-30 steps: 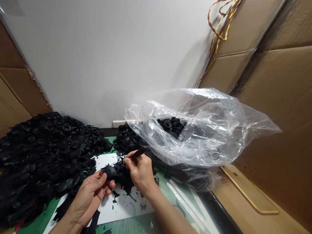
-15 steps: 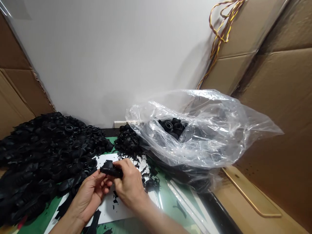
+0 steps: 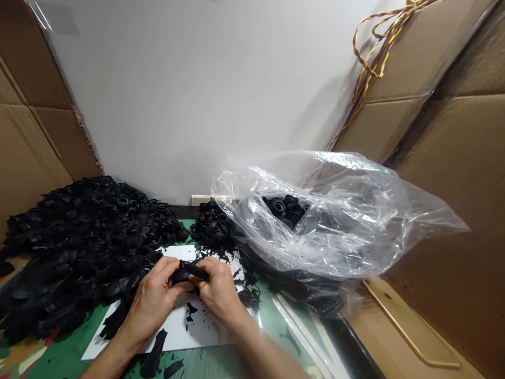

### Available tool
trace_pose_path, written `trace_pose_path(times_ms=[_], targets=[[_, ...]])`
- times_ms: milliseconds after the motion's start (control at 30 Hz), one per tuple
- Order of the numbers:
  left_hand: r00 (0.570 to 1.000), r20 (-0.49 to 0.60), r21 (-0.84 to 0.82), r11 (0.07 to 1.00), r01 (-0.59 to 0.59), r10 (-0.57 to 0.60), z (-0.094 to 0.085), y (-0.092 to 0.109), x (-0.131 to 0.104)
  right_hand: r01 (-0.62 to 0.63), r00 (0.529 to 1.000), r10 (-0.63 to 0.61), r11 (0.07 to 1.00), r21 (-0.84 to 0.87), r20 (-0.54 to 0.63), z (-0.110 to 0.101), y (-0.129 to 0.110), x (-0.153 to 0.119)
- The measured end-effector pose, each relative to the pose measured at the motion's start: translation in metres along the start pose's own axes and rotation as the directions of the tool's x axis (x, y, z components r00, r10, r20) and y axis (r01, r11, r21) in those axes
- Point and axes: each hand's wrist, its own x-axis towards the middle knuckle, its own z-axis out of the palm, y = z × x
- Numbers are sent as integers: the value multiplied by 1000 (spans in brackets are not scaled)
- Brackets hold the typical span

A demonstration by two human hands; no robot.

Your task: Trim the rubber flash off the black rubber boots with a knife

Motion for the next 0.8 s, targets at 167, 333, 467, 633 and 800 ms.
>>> trace_pose_path(times_ms=[167, 333, 467, 633, 800], targets=[[996, -38, 38, 996, 82, -80, 1, 5, 2, 1, 997, 6, 996, 88, -78, 4, -1, -2], [990, -4, 24, 990, 140, -140, 6, 13, -1, 2, 982, 15, 996, 88, -191, 8, -6, -5], [992, -124, 21, 999, 36, -33, 16, 22, -21, -3, 966, 4, 1000, 3, -257, 8, -3, -2], [996, -51, -243, 967, -79, 68, 18, 29, -43, -72, 921, 26, 992, -105, -388, -11, 19, 10], [947, 20, -458, 839, 293, -320, 5, 8, -21, -46, 927, -7, 990, -132, -376, -17, 19, 10]])
